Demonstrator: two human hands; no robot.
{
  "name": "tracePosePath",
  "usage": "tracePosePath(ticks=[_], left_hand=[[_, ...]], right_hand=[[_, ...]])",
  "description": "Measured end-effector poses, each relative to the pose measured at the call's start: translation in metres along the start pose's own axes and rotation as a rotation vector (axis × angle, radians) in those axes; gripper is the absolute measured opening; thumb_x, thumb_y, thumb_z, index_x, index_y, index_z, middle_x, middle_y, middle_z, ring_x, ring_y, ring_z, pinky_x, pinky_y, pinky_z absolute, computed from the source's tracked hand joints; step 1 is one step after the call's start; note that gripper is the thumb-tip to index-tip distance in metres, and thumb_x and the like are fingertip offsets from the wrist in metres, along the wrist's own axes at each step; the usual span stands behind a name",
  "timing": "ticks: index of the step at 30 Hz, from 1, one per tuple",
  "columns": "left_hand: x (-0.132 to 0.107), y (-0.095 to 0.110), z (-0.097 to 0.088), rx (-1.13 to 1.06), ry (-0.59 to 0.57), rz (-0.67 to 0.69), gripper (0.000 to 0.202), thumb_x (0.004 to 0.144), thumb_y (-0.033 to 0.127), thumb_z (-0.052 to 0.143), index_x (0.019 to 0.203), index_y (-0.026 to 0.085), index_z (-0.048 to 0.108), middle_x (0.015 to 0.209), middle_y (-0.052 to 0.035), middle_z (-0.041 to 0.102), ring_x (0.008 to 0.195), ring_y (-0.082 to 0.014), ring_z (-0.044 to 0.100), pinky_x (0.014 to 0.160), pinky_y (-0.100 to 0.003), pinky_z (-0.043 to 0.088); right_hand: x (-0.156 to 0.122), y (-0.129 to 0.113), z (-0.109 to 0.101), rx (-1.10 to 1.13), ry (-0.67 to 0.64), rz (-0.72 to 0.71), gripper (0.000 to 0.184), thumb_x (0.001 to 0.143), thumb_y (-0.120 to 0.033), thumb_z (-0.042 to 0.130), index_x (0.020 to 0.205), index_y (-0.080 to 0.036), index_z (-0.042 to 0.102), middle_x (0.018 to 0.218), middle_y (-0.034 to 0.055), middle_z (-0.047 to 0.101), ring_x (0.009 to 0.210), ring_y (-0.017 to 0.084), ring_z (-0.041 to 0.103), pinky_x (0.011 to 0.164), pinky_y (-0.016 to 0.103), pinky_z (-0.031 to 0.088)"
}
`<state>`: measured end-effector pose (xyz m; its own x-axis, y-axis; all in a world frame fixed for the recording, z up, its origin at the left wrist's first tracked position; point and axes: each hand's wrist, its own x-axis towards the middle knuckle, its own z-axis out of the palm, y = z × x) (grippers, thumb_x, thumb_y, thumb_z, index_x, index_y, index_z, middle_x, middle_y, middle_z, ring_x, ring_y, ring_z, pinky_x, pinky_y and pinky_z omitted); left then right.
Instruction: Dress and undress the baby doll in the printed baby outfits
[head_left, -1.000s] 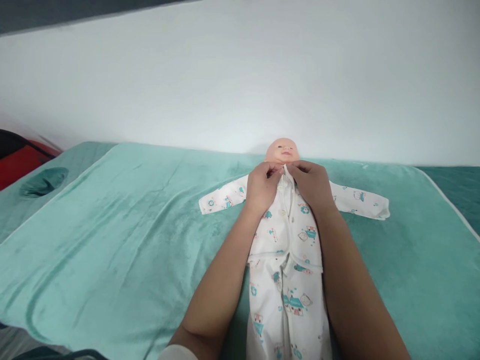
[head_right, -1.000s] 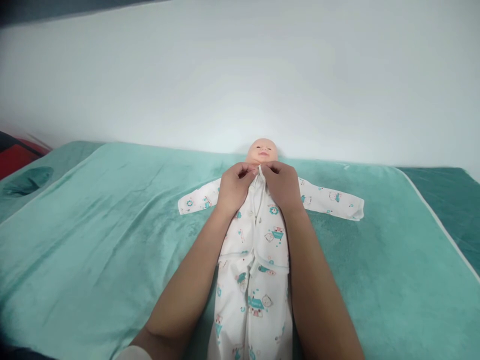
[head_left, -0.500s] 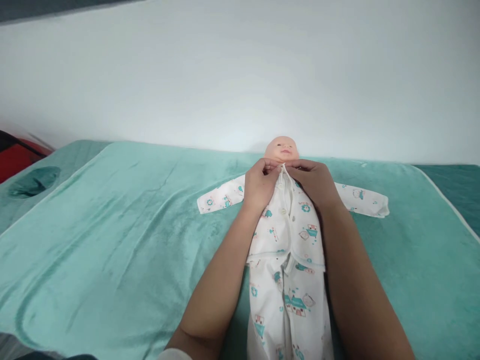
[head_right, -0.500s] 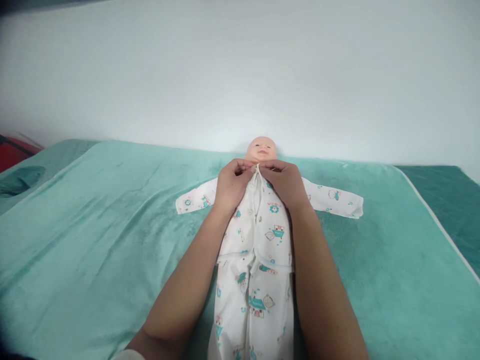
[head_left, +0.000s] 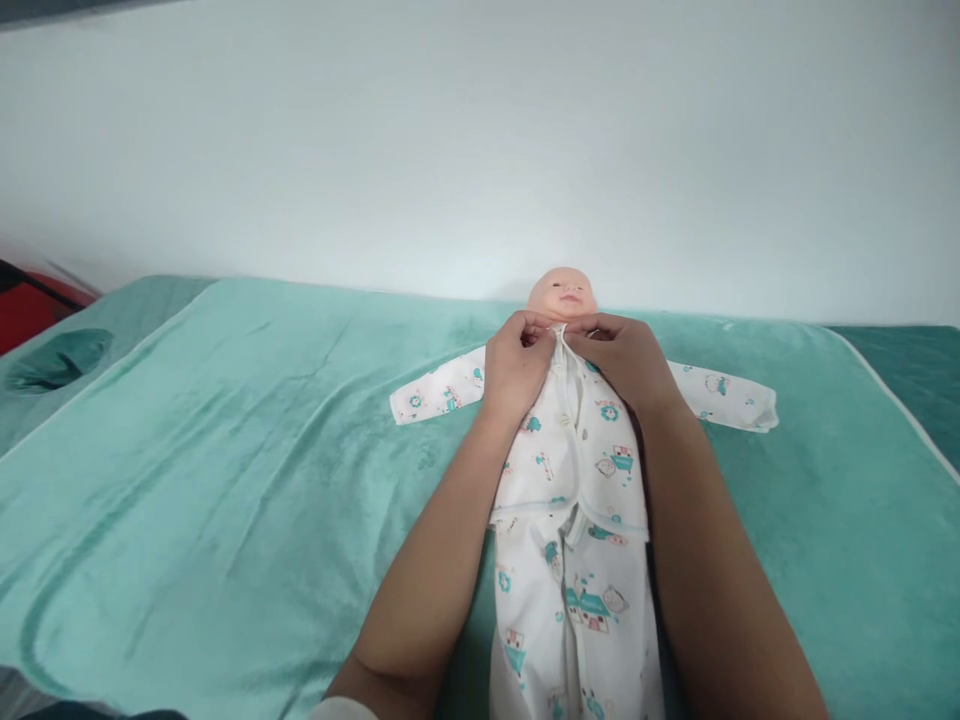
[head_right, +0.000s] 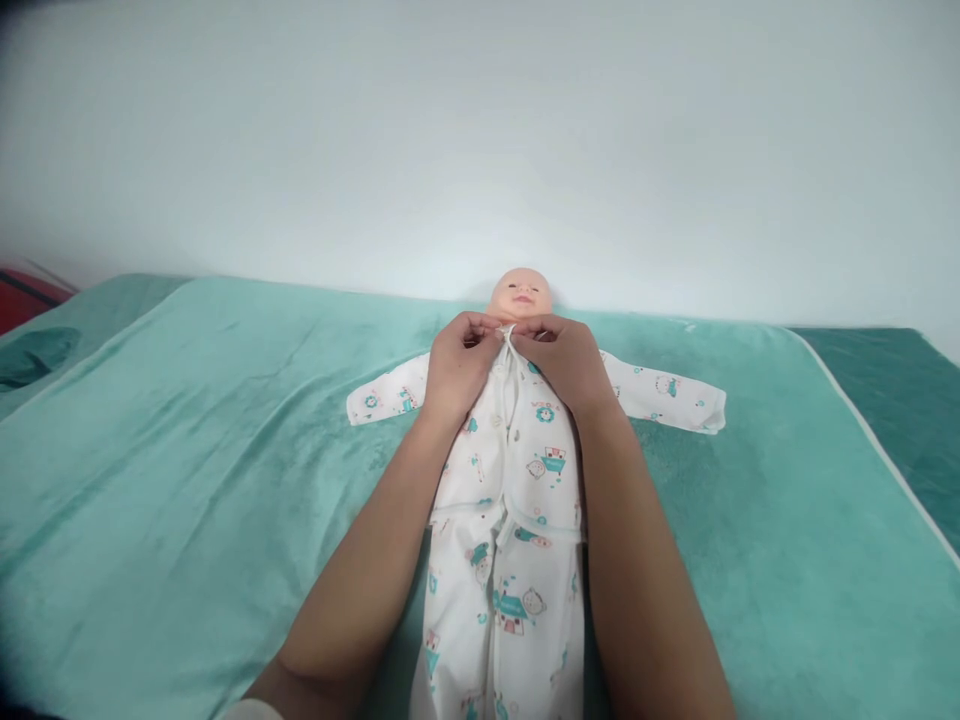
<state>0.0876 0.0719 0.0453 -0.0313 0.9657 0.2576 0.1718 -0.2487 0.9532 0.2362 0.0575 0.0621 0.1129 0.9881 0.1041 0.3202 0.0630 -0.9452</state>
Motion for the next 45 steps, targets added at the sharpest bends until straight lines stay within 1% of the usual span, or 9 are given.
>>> tracePosePath(ticks=[7, 12, 19, 23, 29, 34, 37, 40, 45], left_hand=[[0.003, -0.004, -0.002, -0.052, -0.044, -0.011, 0.006, 0.083, 0.016, 0.067, 0.088, 0.019, 0.067, 0.083, -0.0004, 0.072, 0.075, -0.0116, 0.063, 0.074, -0.025, 0.048], [0.002, -0.002, -0.003, -0.109, -0.087, 0.006, 0.003, 0.086, 0.019, 0.065, 0.088, 0.019, 0.067, 0.086, -0.0013, 0.074, 0.077, -0.0121, 0.065, 0.074, -0.025, 0.048], [0.002, 0.001, 0.000, -0.032, -0.090, -0.021, 0.005, 0.086, 0.022, 0.065, 0.089, 0.019, 0.068, 0.085, -0.0007, 0.070, 0.078, -0.0126, 0.062, 0.076, -0.026, 0.047], [0.003, -0.003, 0.000, 0.011, -0.085, -0.003, 0.014, 0.084, 0.013, 0.062, 0.093, 0.020, 0.071, 0.084, -0.0002, 0.066, 0.076, -0.0124, 0.059, 0.076, -0.026, 0.046], [0.003, -0.004, -0.003, 0.127, -0.117, 0.116, 0.023, 0.087, 0.011, 0.056, 0.091, 0.020, 0.076, 0.101, -0.0046, 0.067, 0.094, -0.0159, 0.064, 0.093, -0.030, 0.049], [-0.001, -0.005, -0.003, 0.298, -0.111, 0.217, 0.030, 0.091, 0.012, 0.050, 0.098, 0.022, 0.077, 0.103, -0.0069, 0.064, 0.102, -0.0195, 0.063, 0.099, -0.035, 0.048], [-0.003, -0.007, -0.003, 0.366, -0.101, 0.272, 0.031, 0.091, 0.012, 0.048, 0.101, 0.022, 0.076, 0.102, -0.0075, 0.062, 0.102, -0.0208, 0.062, 0.099, -0.037, 0.048], [-0.003, -0.010, -0.003, 0.392, -0.102, 0.297, 0.032, 0.092, 0.013, 0.047, 0.101, 0.021, 0.076, 0.101, -0.0084, 0.061, 0.101, -0.0219, 0.062, 0.098, -0.038, 0.048], [-0.003, -0.010, -0.003, 0.407, -0.104, 0.303, 0.031, 0.093, 0.014, 0.047, 0.099, 0.022, 0.076, 0.102, -0.0083, 0.061, 0.100, -0.0220, 0.061, 0.097, -0.038, 0.047]], right_hand=[[0.001, 0.002, 0.000, 0.010, -0.016, -0.029, 0.020, 0.075, -0.033, 0.074, 0.087, -0.018, 0.078, 0.083, 0.0014, 0.070, 0.072, 0.013, 0.057, 0.066, 0.025, 0.040], [-0.003, -0.006, -0.001, -0.083, -0.046, -0.057, 0.018, 0.078, -0.032, 0.072, 0.088, -0.018, 0.075, 0.078, -0.0001, 0.067, 0.066, 0.012, 0.052, 0.062, 0.026, 0.036], [-0.006, -0.012, 0.001, -0.193, -0.107, -0.052, 0.014, 0.081, -0.026, 0.067, 0.092, -0.019, 0.071, 0.078, -0.0021, 0.063, 0.065, 0.011, 0.048, 0.062, 0.027, 0.035], [-0.004, -0.006, 0.001, -0.131, -0.079, -0.071, 0.017, 0.077, -0.021, 0.067, 0.094, -0.019, 0.067, 0.086, -0.0020, 0.064, 0.066, 0.011, 0.048, 0.063, 0.026, 0.036], [-0.005, 0.005, 0.004, -0.034, 0.045, -0.122, 0.016, 0.078, -0.019, 0.059, 0.091, -0.019, 0.066, 0.088, -0.0008, 0.066, 0.062, 0.011, 0.047, 0.063, 0.026, 0.037], [-0.020, 0.008, 0.006, -0.203, 0.149, -0.195, 0.023, 0.081, -0.019, 0.050, 0.092, -0.020, 0.069, 0.091, 0.0014, 0.067, 0.067, 0.014, 0.053, 0.073, 0.030, 0.044], [-0.027, 0.011, 0.005, -0.251, 0.131, -0.305, 0.027, 0.084, -0.021, 0.046, 0.098, -0.021, 0.069, 0.106, 0.0046, 0.068, 0.084, 0.019, 0.060, 0.083, 0.033, 0.047], [-0.027, 0.013, 0.005, -0.299, 0.129, -0.385, 0.028, 0.085, -0.020, 0.043, 0.096, -0.021, 0.069, 0.109, 0.0068, 0.067, 0.100, 0.022, 0.062, 0.089, 0.036, 0.047], [-0.024, 0.015, 0.006, -0.359, 0.164, -0.406, 0.026, 0.083, -0.016, 0.044, 0.088, -0.021, 0.069, 0.101, 0.0064, 0.066, 0.093, 0.021, 0.062, 0.086, 0.036, 0.048]])
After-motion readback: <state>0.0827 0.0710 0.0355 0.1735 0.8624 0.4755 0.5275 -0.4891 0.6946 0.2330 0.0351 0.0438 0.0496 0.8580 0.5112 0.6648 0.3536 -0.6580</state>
